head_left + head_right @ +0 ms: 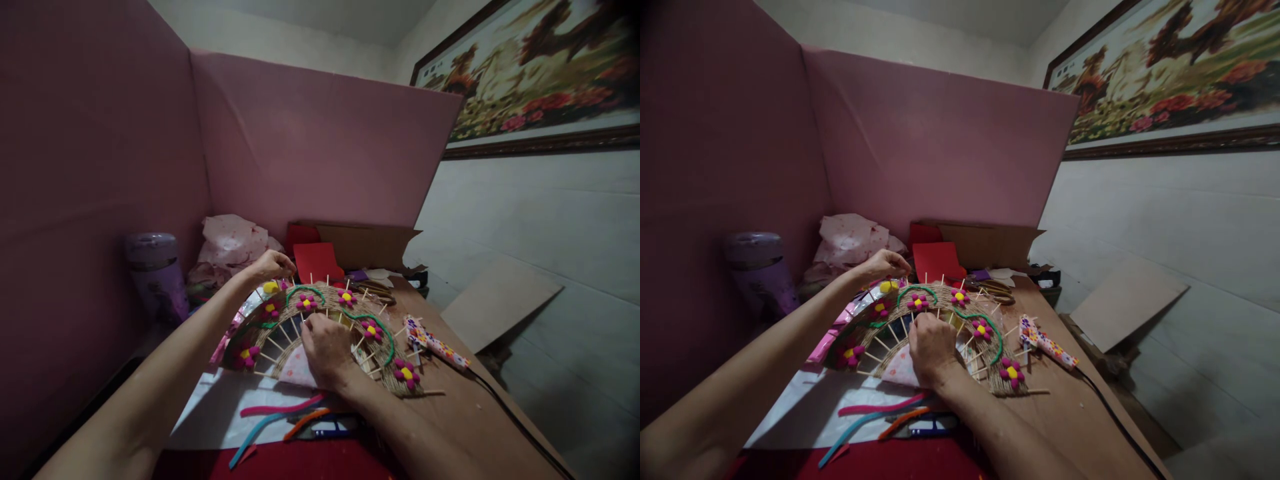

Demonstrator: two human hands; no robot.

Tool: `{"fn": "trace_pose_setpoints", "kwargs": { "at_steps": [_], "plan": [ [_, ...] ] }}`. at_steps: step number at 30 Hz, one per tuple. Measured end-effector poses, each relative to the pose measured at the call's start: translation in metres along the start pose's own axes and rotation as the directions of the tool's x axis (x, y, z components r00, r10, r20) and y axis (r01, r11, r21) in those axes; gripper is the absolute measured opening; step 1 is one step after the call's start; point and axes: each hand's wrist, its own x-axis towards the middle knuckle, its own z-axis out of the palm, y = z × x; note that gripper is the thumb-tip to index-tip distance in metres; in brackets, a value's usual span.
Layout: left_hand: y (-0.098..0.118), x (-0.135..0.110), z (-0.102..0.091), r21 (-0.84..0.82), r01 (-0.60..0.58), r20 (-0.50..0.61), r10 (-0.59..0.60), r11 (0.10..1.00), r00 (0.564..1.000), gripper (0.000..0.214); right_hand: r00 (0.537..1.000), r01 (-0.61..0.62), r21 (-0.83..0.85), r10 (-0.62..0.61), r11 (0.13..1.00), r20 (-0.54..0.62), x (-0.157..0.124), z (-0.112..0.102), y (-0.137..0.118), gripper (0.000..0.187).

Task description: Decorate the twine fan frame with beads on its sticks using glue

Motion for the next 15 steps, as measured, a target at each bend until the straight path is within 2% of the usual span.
{"fn": "trace_pose_setpoints", "kwargs": {
  "at_steps": [5, 15],
  "plan": [
    [0.0056, -0.0029, 0.0005, 0.068, -0.001, -0.079, 0.007, 0.998, 0.997, 0.013, 1.000, -0.006, -0.007, 0.007, 1.000, 0.011, 0.0004, -0.0011, -0.0009, 0.019],
    [0.0065, -0.0012, 0.0026, 0.076, 0.044, -0.046, -0.040, 0.996, 0.998, 0.007, 1.000, -0.010, 0.000, 0.010, 1.000, 0.019, 0.0012, -0.0018, -0.0004, 0.018]
  ]
}}
